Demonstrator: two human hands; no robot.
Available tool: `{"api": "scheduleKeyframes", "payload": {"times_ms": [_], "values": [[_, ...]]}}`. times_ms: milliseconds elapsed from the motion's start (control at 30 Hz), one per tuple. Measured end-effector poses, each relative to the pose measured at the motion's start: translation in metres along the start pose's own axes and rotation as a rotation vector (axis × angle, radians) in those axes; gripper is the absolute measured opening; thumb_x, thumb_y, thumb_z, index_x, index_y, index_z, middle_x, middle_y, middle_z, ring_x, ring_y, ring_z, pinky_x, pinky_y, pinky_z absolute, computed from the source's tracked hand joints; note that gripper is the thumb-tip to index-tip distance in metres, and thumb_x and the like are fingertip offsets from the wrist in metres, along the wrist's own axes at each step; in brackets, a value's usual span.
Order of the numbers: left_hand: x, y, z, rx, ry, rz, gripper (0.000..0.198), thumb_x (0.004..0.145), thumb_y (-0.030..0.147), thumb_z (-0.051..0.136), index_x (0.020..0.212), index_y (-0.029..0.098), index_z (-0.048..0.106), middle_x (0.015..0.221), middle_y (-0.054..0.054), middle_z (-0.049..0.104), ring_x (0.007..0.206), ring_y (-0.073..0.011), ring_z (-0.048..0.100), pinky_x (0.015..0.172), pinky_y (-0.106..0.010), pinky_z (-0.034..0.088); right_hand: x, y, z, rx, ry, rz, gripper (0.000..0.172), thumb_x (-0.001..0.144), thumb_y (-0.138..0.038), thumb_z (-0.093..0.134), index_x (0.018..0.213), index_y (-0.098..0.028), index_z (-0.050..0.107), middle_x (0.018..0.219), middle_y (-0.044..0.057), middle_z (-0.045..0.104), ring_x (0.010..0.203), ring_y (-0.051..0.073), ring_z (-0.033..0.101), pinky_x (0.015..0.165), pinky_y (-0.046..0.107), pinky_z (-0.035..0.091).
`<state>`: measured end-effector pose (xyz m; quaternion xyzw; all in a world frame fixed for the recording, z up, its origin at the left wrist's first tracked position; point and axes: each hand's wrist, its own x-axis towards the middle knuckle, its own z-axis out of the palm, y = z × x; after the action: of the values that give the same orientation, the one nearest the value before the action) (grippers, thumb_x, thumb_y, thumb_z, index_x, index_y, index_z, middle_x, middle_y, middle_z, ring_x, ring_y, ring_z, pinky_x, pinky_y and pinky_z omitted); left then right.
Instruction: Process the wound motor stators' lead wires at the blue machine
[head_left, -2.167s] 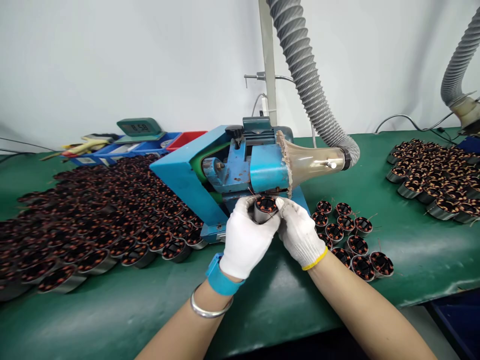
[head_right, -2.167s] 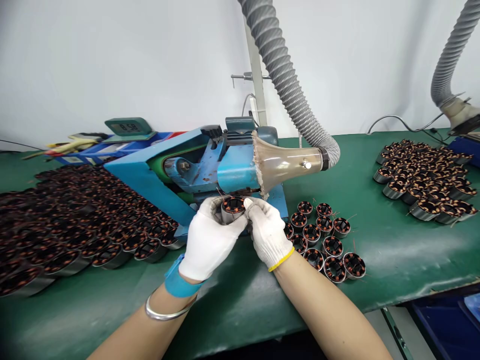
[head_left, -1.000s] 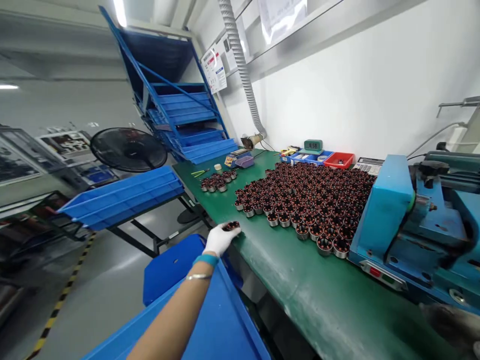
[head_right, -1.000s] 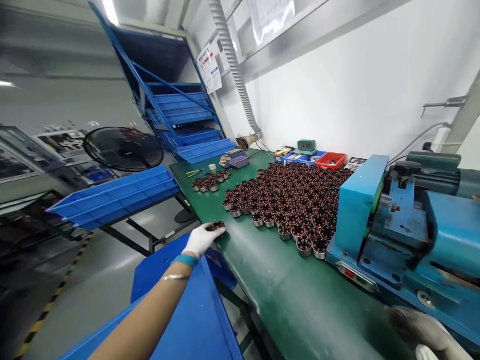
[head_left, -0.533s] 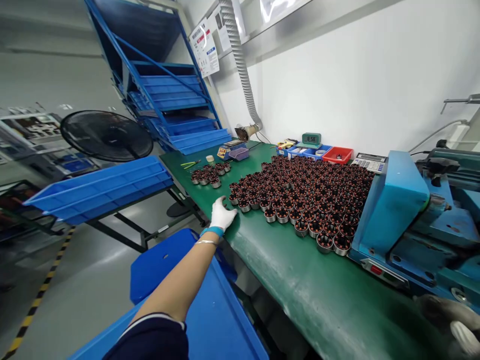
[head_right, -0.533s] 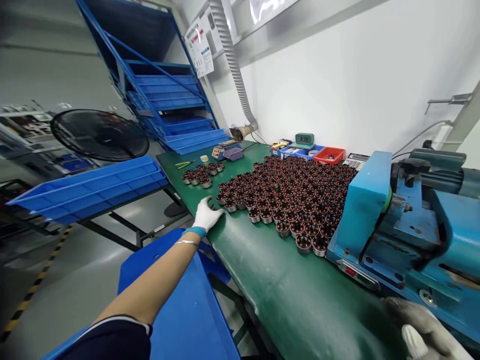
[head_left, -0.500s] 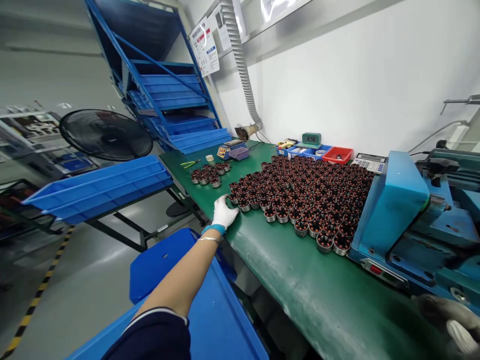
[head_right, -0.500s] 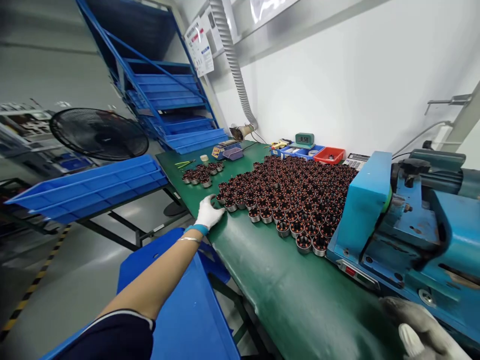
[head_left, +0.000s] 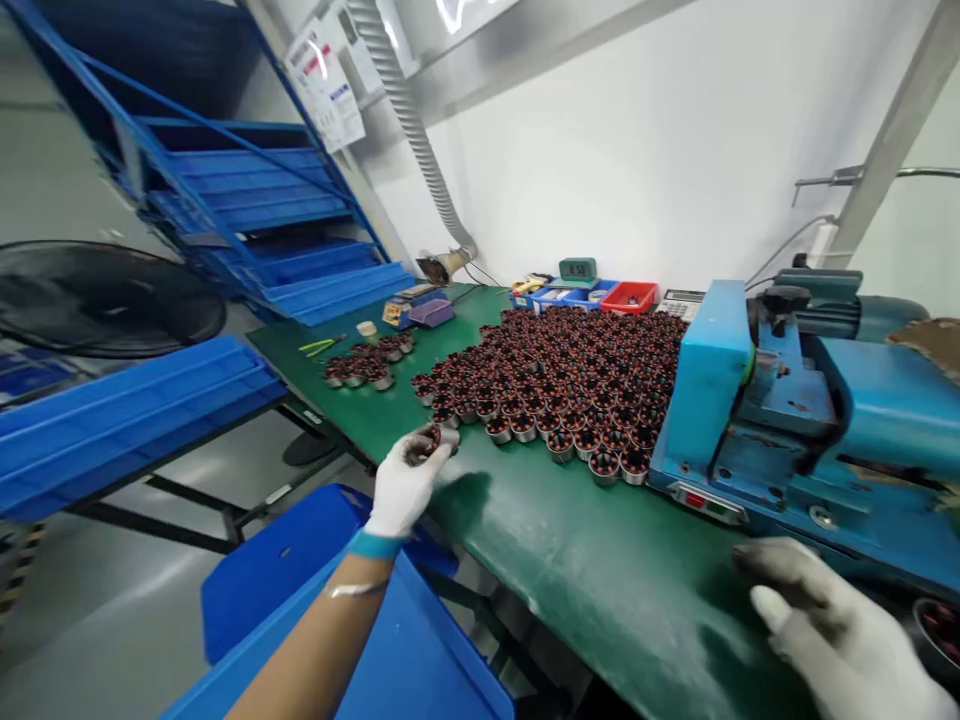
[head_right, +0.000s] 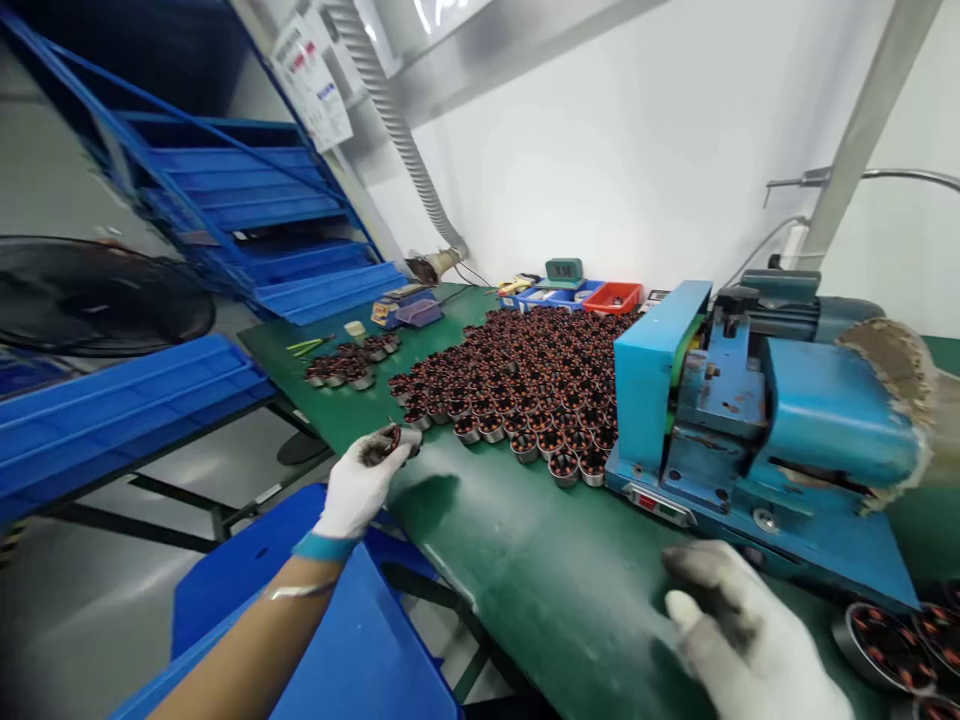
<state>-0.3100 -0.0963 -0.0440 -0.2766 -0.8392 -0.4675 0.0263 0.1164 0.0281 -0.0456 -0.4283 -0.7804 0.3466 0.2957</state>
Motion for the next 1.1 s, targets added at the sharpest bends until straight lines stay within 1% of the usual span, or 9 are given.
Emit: {"api": "scheduleKeyframes", "payload": {"times_ms": [67,200,333,533,667,800,933,1000,1100], "values": [[-0.048,0.032,0.005,-0.103,-0.189,0.110,0.021,0.069,0.033,0.069,0.076,0.018,0.056,0.105,-0.009,0.067,0.104,-0.0241,0.062,0.091,-0.033,0.049,-0.005,-0.022,0.007,-0.062,-0.100,-0.004,0.037,0.075,-0.041,0.064,0.110,-0.027,0.066,0.117,0.004,0.066,0.098,0.024,0.068,0.079,0.027,0.058],[-0.126,0.112,0.034,-0.338,-0.799,0.581,0.016,0.068,0.020,0.071,0.072,0.019,0.056,0.105,-0.007,0.065,0.093,-0.0180,0.065,0.082,-0.029,0.051,-0.018,-0.041,0.019,-0.144,-0.225,0.000,0.084,0.064,-0.023,0.067,0.142,-0.031,0.036,0.131,0.005,0.057,0.106,0.026,0.065,0.086,0.037,0.058],[-0.158,0.176,0.075,-0.403,-0.926,0.717,0.028,0.066,0.027,0.077,0.081,0.020,0.054,0.096,-0.004,0.065,0.086,-0.0165,0.064,0.077,-0.028,0.051,-0.021,-0.026,0.007,-0.104,-0.090,-0.172,0.075,0.072,-0.019,0.062,0.141,-0.030,0.034,0.139,0.004,0.051,0.124,0.025,0.053,0.103,0.040,0.048],[-0.141,0.237,0.104,0.002,-1.094,0.856,0.032,0.065,0.045,0.074,0.081,0.022,0.060,0.080,0.000,0.064,0.073,-0.0200,0.061,0.064,-0.030,0.045,-0.009,-0.009,-0.028,-0.102,0.169,-0.212,0.063,0.077,-0.021,0.064,0.134,-0.030,0.041,0.130,0.003,0.056,0.119,0.022,0.056,0.100,0.034,0.049],[-0.126,0.250,0.108,-0.031,-1.387,0.787,0.022,0.072,0.040,0.066,0.080,0.021,0.060,0.077,0.001,0.064,0.067,-0.0161,0.058,0.058,-0.026,0.043,-0.007,-0.012,-0.030,-0.072,0.199,-0.242,0.063,0.074,-0.016,0.063,0.132,-0.030,0.043,0.130,0.002,0.056,0.118,0.020,0.056,0.102,0.031,0.047],[-0.116,0.237,0.115,-0.275,-1.532,0.559,0.021,0.080,0.035,0.056,0.065,0.019,0.054,0.060,0.003,0.056,0.055,-0.0114,0.050,0.053,-0.024,0.041,-0.009,-0.018,-0.028,-0.040,0.155,-0.169,0.056,0.074,-0.017,0.065,0.125,-0.033,0.047,0.125,-0.002,0.059,0.112,0.018,0.060,0.096,0.029,0.049],[-0.098,0.224,0.114,-0.793,-1.274,0.198,0.028,0.078,0.042,0.058,0.061,0.020,0.050,0.048,0.005,0.045,0.039,-0.0088,0.039,0.038,-0.022,0.030,-0.008,-0.021,-0.028,0.005,0.188,-0.053,0.049,0.073,-0.020,0.066,0.118,-0.032,0.050,0.115,-0.003,0.062,0.103,0.017,0.063,0.089,0.029,0.052],[-0.096,0.224,0.112,-0.914,-1.127,0.156,0.034,0.076,0.050,0.058,0.062,0.020,0.051,0.049,0.004,0.046,0.038,-0.0090,0.040,0.036,-0.022,0.029,-0.007,-0.021,-0.026,0.018,0.237,-0.030,0.048,0.073,-0.021,0.067,0.117,-0.031,0.050,0.114,-0.002,0.062,0.100,0.017,0.064,0.087,0.028,0.052],[-0.110,0.230,0.113,-0.644,-1.247,0.262,0.034,0.072,0.048,0.065,0.060,0.018,0.054,0.052,0.003,0.049,0.042,-0.0083,0.041,0.038,-0.021,0.031,-0.005,-0.023,-0.023,0.013,0.247,-0.043,0.049,0.071,-0.020,0.068,0.115,-0.031,0.050,0.113,-0.002,0.062,0.099,0.017,0.064,0.085,0.028,0.052]]}}
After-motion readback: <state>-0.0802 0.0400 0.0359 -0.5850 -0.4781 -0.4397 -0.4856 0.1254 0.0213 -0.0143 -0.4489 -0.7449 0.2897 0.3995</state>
